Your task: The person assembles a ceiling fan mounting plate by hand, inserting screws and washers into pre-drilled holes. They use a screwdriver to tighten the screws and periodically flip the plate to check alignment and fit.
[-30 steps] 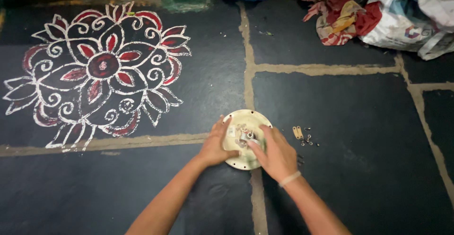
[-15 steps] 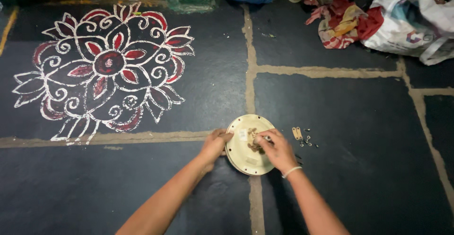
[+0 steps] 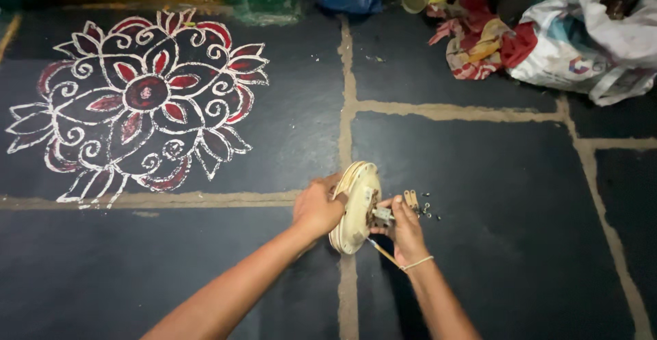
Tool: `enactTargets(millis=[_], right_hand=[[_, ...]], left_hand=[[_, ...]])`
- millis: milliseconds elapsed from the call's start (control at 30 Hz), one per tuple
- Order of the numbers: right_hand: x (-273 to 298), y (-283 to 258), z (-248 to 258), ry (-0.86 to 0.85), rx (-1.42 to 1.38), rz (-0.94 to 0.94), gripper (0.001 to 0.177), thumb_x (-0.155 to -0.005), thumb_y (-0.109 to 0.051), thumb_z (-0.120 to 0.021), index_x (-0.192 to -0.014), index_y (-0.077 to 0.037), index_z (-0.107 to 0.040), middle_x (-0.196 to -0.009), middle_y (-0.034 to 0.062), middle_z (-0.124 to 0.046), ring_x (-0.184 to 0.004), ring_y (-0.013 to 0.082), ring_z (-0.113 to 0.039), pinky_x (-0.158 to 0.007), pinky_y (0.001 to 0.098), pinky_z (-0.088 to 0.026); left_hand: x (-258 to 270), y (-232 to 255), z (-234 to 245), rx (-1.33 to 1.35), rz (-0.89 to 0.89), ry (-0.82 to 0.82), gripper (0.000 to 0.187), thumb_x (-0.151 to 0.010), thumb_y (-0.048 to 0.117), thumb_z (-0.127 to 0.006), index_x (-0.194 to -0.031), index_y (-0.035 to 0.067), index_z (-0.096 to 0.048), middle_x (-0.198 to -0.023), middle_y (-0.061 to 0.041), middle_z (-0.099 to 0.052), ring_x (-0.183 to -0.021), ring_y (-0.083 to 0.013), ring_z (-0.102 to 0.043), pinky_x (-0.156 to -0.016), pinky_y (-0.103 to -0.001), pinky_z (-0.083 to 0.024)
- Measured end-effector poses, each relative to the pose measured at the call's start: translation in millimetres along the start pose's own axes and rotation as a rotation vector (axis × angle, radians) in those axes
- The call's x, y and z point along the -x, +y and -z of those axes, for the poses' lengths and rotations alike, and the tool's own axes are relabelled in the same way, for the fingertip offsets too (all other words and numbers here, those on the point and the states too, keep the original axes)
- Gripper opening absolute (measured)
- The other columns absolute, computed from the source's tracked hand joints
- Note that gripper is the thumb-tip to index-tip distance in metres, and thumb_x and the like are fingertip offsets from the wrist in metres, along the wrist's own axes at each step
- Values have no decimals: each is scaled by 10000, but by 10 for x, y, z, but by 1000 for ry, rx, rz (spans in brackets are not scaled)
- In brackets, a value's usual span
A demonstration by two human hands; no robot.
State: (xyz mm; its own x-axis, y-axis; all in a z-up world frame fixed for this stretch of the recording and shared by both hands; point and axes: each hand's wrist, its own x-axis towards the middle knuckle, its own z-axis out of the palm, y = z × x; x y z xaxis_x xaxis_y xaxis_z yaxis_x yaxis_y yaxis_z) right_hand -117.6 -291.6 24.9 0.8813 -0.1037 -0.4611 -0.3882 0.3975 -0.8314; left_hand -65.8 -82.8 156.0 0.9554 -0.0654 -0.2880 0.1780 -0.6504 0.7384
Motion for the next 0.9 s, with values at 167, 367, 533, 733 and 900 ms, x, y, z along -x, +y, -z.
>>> enactTargets(millis=[167, 367, 533, 733, 900], right_hand=[[-112, 59, 192, 38, -102, 10, 330, -1034, -416, -528, -1034, -105, -638, -887, 71, -681, -747, 190, -675, -608, 335, -571], [-130, -39, 393, 114, 7, -137, 350, -1023, -436, -494, -1045, -116, -635, -916, 89, -692, -758, 195, -694, -593, 367, -613], [-47, -326, 552, -110, 293, -268, 398, -947, -463, -527, -1155, -151, -662, -1015, 55, -735, -808, 194, -727, -567, 391, -619], [-117, -459, 650, -590, 322, -488, 651, -946, -615, -526, -1188, -23, -654, -992, 129, -755, -756, 185, -747, -523, 339, -615], [-159, -176, 744, -627, 135, -547, 571, -849, -501, -667, -1180, -39, -621, -1007, 158, -740, -711, 209, -748, -508, 329, -590]], left_hand=[[11, 46, -258, 6, -92, 15, 488, -804, 341, -669, -1266, 185, -684, -1237, -132, -694, -1063, -318, -695, -908, -440, -539], [-23, 162, -628, -32, -349, 15, 504, -950, 342, -581, -1401, 121, -544, -1324, -178, -600, -1179, -385, -611, -957, -469, -494], [-234, 266, -739, 114, -322, -57, 462, -978, 334, -493, -1395, 168, -601, -1371, -141, -635, -1193, -364, -634, -984, -444, -507], [-250, 159, -771, 215, -521, -128, 434, -989, 298, -515, -1384, 152, -617, -1403, -135, -654, -1254, -336, -647, -1031, -417, -507], [-125, 121, -821, 238, -594, -182, 440, -970, 297, -551, -1372, 141, -637, -1424, -132, -637, -1283, -325, -632, -1056, -406, -499]])
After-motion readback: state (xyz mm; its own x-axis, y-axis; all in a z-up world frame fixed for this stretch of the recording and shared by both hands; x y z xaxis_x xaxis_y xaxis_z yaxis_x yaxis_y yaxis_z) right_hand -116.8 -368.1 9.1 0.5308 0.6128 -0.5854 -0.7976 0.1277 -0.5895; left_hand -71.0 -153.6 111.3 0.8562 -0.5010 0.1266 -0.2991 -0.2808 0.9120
